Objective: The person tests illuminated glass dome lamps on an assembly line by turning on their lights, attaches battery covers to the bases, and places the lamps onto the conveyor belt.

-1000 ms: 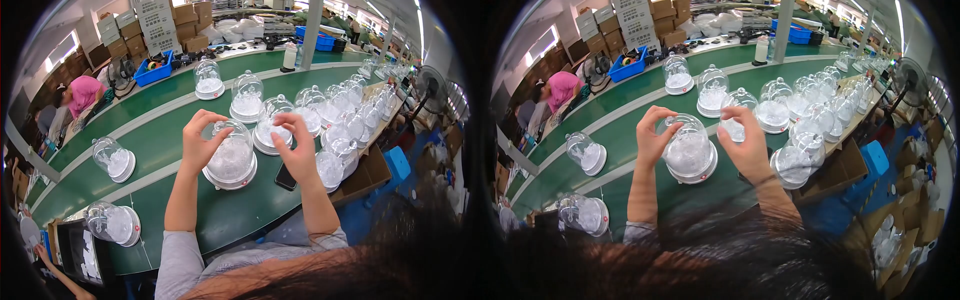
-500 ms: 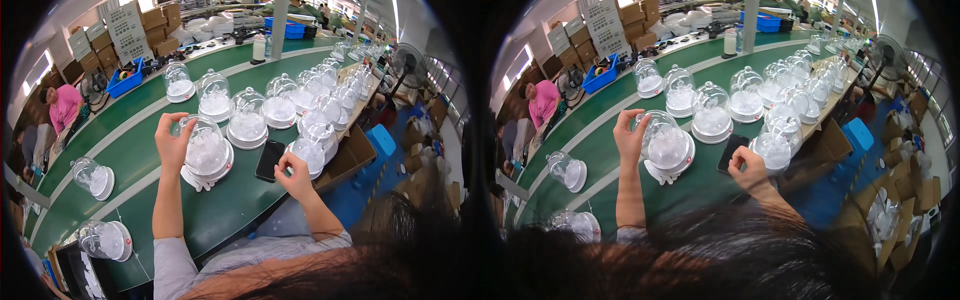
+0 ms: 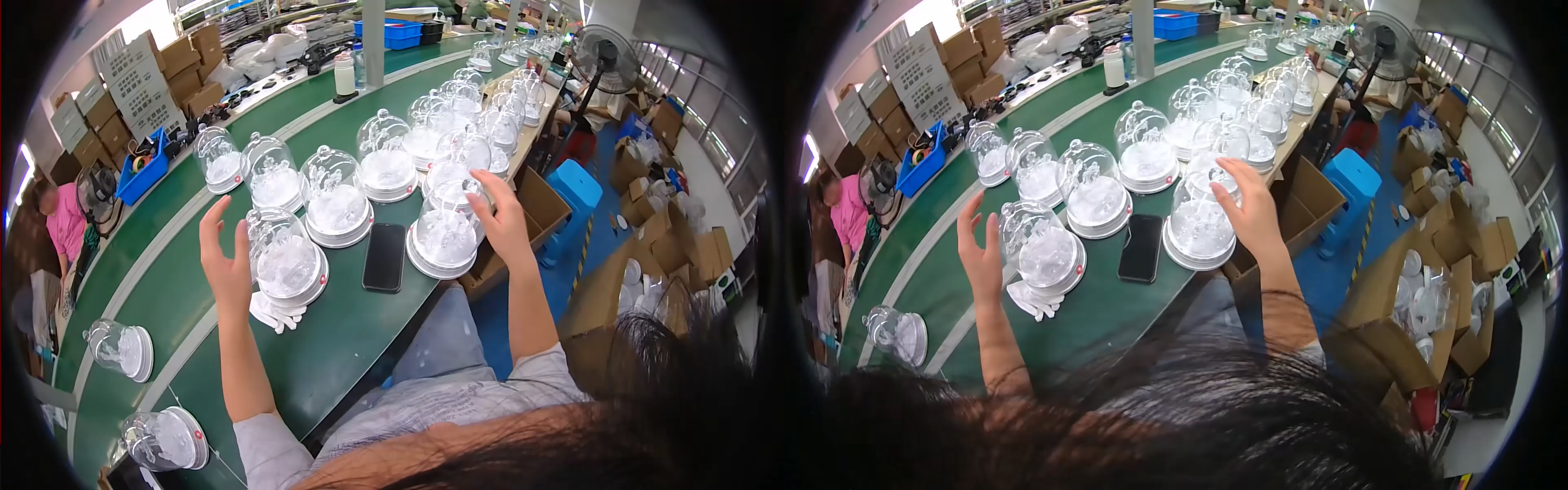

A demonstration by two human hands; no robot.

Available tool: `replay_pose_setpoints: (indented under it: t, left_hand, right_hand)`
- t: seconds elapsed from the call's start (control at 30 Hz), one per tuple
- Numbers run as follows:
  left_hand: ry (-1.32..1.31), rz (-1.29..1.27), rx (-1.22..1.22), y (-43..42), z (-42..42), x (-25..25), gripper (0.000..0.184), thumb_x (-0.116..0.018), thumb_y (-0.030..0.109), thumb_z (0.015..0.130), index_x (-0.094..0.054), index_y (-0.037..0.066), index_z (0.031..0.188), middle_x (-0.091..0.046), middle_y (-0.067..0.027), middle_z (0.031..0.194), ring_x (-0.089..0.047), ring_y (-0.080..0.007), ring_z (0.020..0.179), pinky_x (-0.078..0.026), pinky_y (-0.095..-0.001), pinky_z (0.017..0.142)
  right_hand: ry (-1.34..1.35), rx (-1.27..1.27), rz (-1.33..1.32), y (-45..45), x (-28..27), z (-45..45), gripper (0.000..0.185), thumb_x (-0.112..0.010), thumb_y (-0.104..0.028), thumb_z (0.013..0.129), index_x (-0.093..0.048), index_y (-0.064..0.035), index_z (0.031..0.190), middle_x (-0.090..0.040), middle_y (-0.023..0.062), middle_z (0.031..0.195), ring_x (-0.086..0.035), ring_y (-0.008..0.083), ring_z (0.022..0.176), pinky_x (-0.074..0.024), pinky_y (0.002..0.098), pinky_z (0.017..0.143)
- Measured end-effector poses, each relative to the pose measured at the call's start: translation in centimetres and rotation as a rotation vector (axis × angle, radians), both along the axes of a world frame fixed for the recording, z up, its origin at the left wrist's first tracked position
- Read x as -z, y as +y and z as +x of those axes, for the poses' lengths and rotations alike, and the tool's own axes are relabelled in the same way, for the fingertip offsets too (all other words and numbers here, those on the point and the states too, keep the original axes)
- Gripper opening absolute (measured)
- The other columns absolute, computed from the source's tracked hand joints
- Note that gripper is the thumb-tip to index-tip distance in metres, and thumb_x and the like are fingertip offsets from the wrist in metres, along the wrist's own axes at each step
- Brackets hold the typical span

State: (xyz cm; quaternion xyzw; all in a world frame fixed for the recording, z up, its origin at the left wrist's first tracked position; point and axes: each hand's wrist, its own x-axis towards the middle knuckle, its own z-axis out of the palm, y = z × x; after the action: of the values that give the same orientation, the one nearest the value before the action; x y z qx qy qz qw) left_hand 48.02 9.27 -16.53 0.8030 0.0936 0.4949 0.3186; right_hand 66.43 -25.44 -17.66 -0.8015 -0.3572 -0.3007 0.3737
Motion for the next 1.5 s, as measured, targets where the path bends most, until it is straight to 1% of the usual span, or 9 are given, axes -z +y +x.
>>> replay_pose_setpoints:
  t: [0.17,0.37,0.5,0.83,0.9,1.0,1.2,1.3,1.5]
  left_hand:
    - [-0.02,0.083,0.064,-2.1,-1.0,-1.3,0.03,-0.058,0.008,0.088,-0.057,0.004,0.117,-0.056,-0.0126,0.124,-0.051,-0.0261,0.118,-0.037,-0.0371,0.1]
    - [0.055,0.114,0.267,-4.2,-1.2,-1.3,0.021,-0.058,0.002,0.083,-0.062,0.001,0.104,-0.059,-0.0144,0.117,-0.054,-0.0298,0.115,-0.04,-0.0382,0.098]
    - [0.132,0.184,0.432,-5.6,-0.9,-1.1,0.021,-0.062,0.0,0.079,-0.065,0.003,0.1,-0.063,-0.0107,0.109,-0.054,-0.03,0.114,-0.041,-0.0394,0.096]
    - [0.129,0.229,0.485,-6.5,-4.7,-4.1,0.024,-0.072,0.007,0.074,-0.066,0.005,0.097,-0.064,-0.0091,0.092,-0.061,-0.0244,0.085,-0.048,-0.034,0.073]
    - [0.409,0.383,0.544,-4.7,-6.3,-4.9,0.02,-0.074,0.011,0.073,-0.065,0.006,0.09,-0.062,-0.0065,0.081,-0.061,-0.023,0.076,-0.047,-0.0335,0.066]
    - [0.527,0.378,0.56,-3.5,-8.3,-5.6,0.027,-0.076,0.016,0.07,-0.061,0.008,0.092,-0.059,-0.0049,0.073,-0.06,-0.0226,0.07,-0.046,-0.0338,0.062]
    - [0.748,0.376,0.523,-4.2,-8.9,-5.6,0.041,-0.075,0.024,0.072,-0.056,0.009,0.105,-0.059,-0.0059,0.074,-0.06,-0.0246,0.068,-0.046,-0.0344,0.06]
    - [0.758,0.398,0.517,-4.8,-8.0,-5.1,0.039,-0.072,0.029,0.075,-0.055,0.009,0.104,-0.06,-0.0073,0.074,-0.06,-0.0265,0.066,-0.047,-0.0351,0.058]
    - [0.713,0.511,0.581,-4.7,-6.4,-4.5,0.034,-0.07,0.032,0.078,-0.056,0.007,0.097,-0.061,-0.0087,0.074,-0.06,-0.0277,0.065,-0.045,-0.0357,0.054]
  right_hand:
    - [0.397,-0.18,0.177,0.7,0.5,1.2,0.026,-0.059,-0.017,0.091,-0.061,-0.0009,0.111,-0.066,0.0115,0.108,-0.057,0.0216,0.114,-0.0406,0.032,0.097]
    - [0.334,-0.123,0.245,1.0,-1.4,-0.6,0.019,-0.065,-0.015,0.087,-0.065,-0.0036,0.102,-0.07,0.0108,0.094,-0.068,0.0199,0.081,-0.0495,0.0268,0.069]
    - [0.13,-0.188,0.045,2.6,-5.1,-3.9,0.02,-0.066,-0.008,0.084,-0.065,-0.0004,0.103,-0.07,0.0114,0.096,-0.066,0.0149,0.09,-0.0488,0.0259,0.08]
    - [0.641,-0.772,0.156,9.1,-3.2,-10.4,0.036,-0.067,-0.004,0.082,-0.059,0.0005,0.117,-0.068,0.0084,0.104,-0.062,0.0143,0.099,-0.0488,0.0279,0.086]
    - [0.672,-0.79,0.116,10.7,-2.8,-12.7,0.047,-0.068,-0.004,0.082,-0.052,0.0,0.126,-0.068,0.0088,0.105,-0.062,0.0139,0.1,-0.0484,0.029,0.088]
    - [0.45,-0.826,0.073,12.9,-0.7,-14.5,0.058,-0.073,-0.005,0.077,-0.049,0.0009,0.13,-0.069,0.0125,0.1,-0.065,0.0194,0.099,-0.049,0.0314,0.086]
    - [0.255,-0.893,-0.117,12.8,-0.5,-13.6,0.062,-0.073,-0.011,0.077,-0.047,-0.0002,0.132,-0.056,0.0165,0.128,-0.056,0.0272,0.115,-0.0406,0.0372,0.101]
    - [0.554,-0.878,-0.043,10.9,0.6,-11.9,0.058,-0.059,-0.014,0.088,-0.033,-0.0004,0.138,-0.051,0.0148,0.134,-0.047,0.021,0.124,-0.0342,0.035,0.104]
    - [1.197,-0.858,0.43,9.8,8.3,-10.1,0.041,-0.051,-0.011,0.095,-0.04,-0.0018,0.133,-0.053,0.0134,0.129,-0.047,0.0179,0.121,-0.0335,0.0312,0.104]
